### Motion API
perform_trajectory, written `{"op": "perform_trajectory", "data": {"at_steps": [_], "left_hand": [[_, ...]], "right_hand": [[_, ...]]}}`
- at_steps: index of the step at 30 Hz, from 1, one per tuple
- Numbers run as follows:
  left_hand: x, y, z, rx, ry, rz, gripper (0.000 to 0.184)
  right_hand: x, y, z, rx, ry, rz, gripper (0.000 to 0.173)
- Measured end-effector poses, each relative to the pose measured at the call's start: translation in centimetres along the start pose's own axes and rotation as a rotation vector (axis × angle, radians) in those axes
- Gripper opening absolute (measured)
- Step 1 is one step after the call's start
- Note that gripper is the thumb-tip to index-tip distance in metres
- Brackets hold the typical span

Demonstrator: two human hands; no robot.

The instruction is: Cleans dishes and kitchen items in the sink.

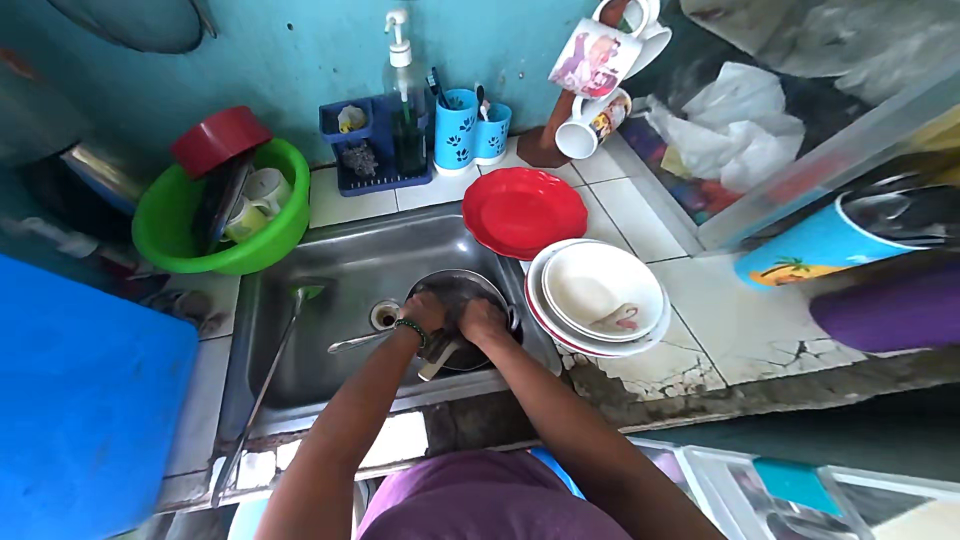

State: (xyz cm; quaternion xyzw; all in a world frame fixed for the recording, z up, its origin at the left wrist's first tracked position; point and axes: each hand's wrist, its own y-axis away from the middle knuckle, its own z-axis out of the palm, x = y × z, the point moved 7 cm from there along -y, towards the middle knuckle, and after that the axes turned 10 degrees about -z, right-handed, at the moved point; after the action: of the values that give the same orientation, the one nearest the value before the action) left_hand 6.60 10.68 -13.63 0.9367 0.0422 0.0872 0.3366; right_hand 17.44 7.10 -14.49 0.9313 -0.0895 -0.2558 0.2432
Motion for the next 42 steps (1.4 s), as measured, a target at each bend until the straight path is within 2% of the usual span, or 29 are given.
{"op": "perform_trajectory", "data": {"at_steps": [3, 5, 7, 9, 11, 13, 14, 17, 19, 21, 22, 23, 25, 28, 29, 31, 33, 35, 36, 39, 41, 42], "left_hand": [[-0.4, -1.0, 0.1, -0.077, 0.152, 0.018, 0.048], [-0.5, -1.5, 0.4, -0.159, 0.372, 0.053, 0.041], [-0.2, -1.0, 0.5, -0.248, 0.586, 0.099, 0.036], [-0.2, -0.9, 0.3, -0.272, 0.649, 0.104, 0.033], [-0.6, -1.5, 0.3, -0.218, 0.6, 0.038, 0.031], [-0.8, -1.9, 0.5, -0.153, 0.525, -0.006, 0.038], [-0.8, -2.0, 0.6, -0.127, 0.495, -0.015, 0.045], [-0.6, -2.0, 0.9, -0.118, 0.478, -0.038, 0.051], [-0.6, -2.1, 1.0, -0.136, 0.507, -0.03, 0.045], [-0.3, -1.7, 1.0, -0.177, 0.571, 0.048, 0.038], [0.0, -1.1, 0.7, -0.208, 0.599, 0.097, 0.037], [0.0, -0.8, 0.6, -0.224, 0.615, 0.126, 0.035], [-0.5, -1.2, 0.5, -0.184, 0.618, 0.097, 0.033], [-0.9, -1.9, 1.0, -0.141, 0.568, 0.001, 0.035], [-0.8, -2.0, 1.2, -0.124, 0.547, -0.003, 0.037], [-0.6, -1.7, 1.1, -0.108, 0.516, -0.006, 0.04], [-0.6, -1.9, 1.0, -0.086, 0.521, 0.013, 0.038], [-0.6, -1.8, 0.8, -0.057, 0.563, 0.053, 0.033], [-0.6, -1.6, 0.4, -0.042, 0.612, 0.084, 0.031], [-0.8, 0.0, -1.9, 0.01, 0.922, 0.184, 0.027], [-0.8, 1.8, -4.3, 0.008, 1.078, 0.246, 0.033], [-0.9, 2.9, -5.4, -0.01, 1.103, 0.296, 0.035]], "right_hand": [[0.2, -0.6, -0.6, -0.06, -0.32, 0.002, 0.035], [-1.1, -0.5, -1.8, -0.037, -0.69, -0.133, 0.036], [-2.6, -0.3, -3.3, -0.032, -0.833, -0.281, 0.033], [-2.5, -0.8, -3.9, 0.036, -0.637, -0.264, 0.03], [-1.4, -1.2, -3.4, 0.058, -0.223, -0.184, 0.028], [-0.6, -1.3, -1.5, -0.013, 0.082, -0.124, 0.033], [-0.3, -1.4, -0.6, -0.032, 0.154, -0.114, 0.034], [-0.3, -1.3, 0.0, -0.079, 0.041, -0.07, 0.036], [-1.4, -1.1, -1.2, -0.088, -0.237, -0.089, 0.033], [-2.9, -1.3, -2.4, -0.025, -0.565, -0.208, 0.034], [-3.4, -1.3, -3.2, 0.021, -0.638, -0.258, 0.034], [-3.5, -1.3, -3.8, 0.071, -0.617, -0.273, 0.034], [-2.8, -1.3, -4.5, 0.139, -0.314, -0.227, 0.03], [-0.8, -1.6, -1.6, -0.001, 0.082, -0.105, 0.03], [-0.3, -1.6, -0.7, -0.045, 0.107, -0.08, 0.033], [-0.2, -1.3, -0.5, -0.076, -0.052, -0.038, 0.036], [-0.8, -1.3, -1.5, -0.009, -0.451, -0.092, 0.032], [-2.4, -0.3, -3.7, 0.032, -0.83, -0.238, 0.033], [-2.8, 0.3, -5.2, 0.102, -0.882, -0.308, 0.032], [-2.1, 2.3, -8.4, 0.445, -0.766, -0.422, 0.033], [-0.8, 2.6, -8.5, 0.658, -0.817, -0.461, 0.031], [-0.3, 2.3, -7.9, 0.708, -0.892, -0.472, 0.029]]}}
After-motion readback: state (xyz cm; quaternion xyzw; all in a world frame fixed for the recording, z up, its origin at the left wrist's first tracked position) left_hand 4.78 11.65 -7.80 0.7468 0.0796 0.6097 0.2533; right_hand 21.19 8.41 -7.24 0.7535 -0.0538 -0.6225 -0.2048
